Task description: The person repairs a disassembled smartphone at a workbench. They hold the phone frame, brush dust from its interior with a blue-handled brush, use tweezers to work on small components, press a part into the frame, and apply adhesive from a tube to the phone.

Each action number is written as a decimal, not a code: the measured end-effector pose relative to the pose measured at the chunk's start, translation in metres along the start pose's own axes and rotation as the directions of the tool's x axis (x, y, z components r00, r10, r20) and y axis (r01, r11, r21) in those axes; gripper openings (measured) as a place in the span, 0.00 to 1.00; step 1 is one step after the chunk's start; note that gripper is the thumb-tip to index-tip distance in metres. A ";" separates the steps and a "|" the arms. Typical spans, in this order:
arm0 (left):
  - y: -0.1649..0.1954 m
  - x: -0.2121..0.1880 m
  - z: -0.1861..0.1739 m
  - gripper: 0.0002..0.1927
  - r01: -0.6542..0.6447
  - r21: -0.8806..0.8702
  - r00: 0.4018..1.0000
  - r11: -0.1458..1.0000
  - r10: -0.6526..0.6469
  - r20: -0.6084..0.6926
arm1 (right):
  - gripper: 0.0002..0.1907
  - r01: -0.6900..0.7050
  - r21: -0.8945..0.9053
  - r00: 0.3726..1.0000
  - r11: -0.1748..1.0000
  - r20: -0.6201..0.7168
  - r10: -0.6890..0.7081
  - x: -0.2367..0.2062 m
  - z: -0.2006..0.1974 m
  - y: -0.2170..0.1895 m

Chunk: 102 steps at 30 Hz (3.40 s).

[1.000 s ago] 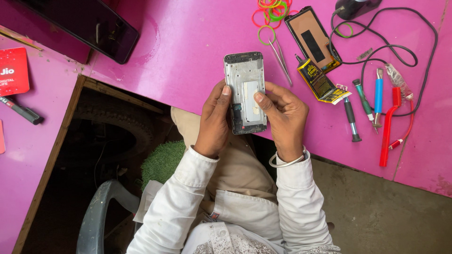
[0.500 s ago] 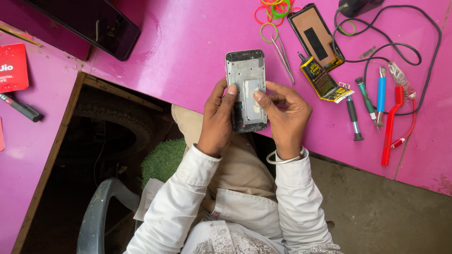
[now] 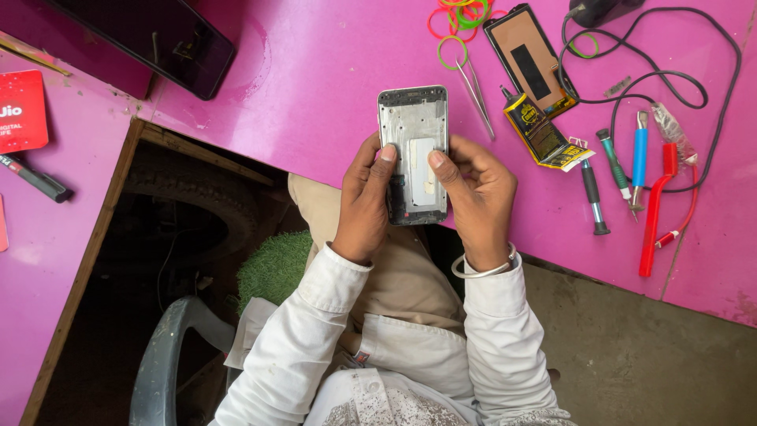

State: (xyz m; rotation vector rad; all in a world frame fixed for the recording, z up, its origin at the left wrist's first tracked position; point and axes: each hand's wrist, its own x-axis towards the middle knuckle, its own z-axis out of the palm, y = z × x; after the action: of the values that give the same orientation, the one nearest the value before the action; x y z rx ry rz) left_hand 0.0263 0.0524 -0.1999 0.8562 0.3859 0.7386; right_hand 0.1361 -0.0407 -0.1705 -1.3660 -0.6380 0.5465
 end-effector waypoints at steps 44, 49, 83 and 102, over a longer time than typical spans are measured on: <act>0.041 0.024 -0.041 0.11 -0.126 0.413 0.980 0.902 0.048 0.193 | 0.20 0.063 -0.010 0.998 0.998 -0.012 -0.063 -0.006 -0.028 0.001; 0.040 0.023 -0.042 0.11 -0.127 0.414 0.979 0.901 0.048 0.196 | 0.19 0.074 -0.026 0.997 0.997 -0.033 -0.075 -0.007 -0.028 0.003; 0.056 0.033 -0.027 0.18 0.007 0.315 0.999 0.949 -0.017 0.030 | 0.21 0.017 0.215 0.996 0.976 0.082 -0.036 -0.017 -0.038 -0.003; 0.050 0.019 -0.020 0.43 -0.032 -0.334 0.998 0.942 0.049 0.041 | 0.43 -0.052 0.000 0.997 0.999 0.065 0.052 -0.023 -0.010 -0.004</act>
State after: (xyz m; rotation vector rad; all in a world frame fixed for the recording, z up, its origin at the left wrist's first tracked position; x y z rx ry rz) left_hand 0.0065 0.0981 -0.1730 0.5616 0.1907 0.7930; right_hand 0.1263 -0.0640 -0.1693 -1.3705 -0.6557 0.6347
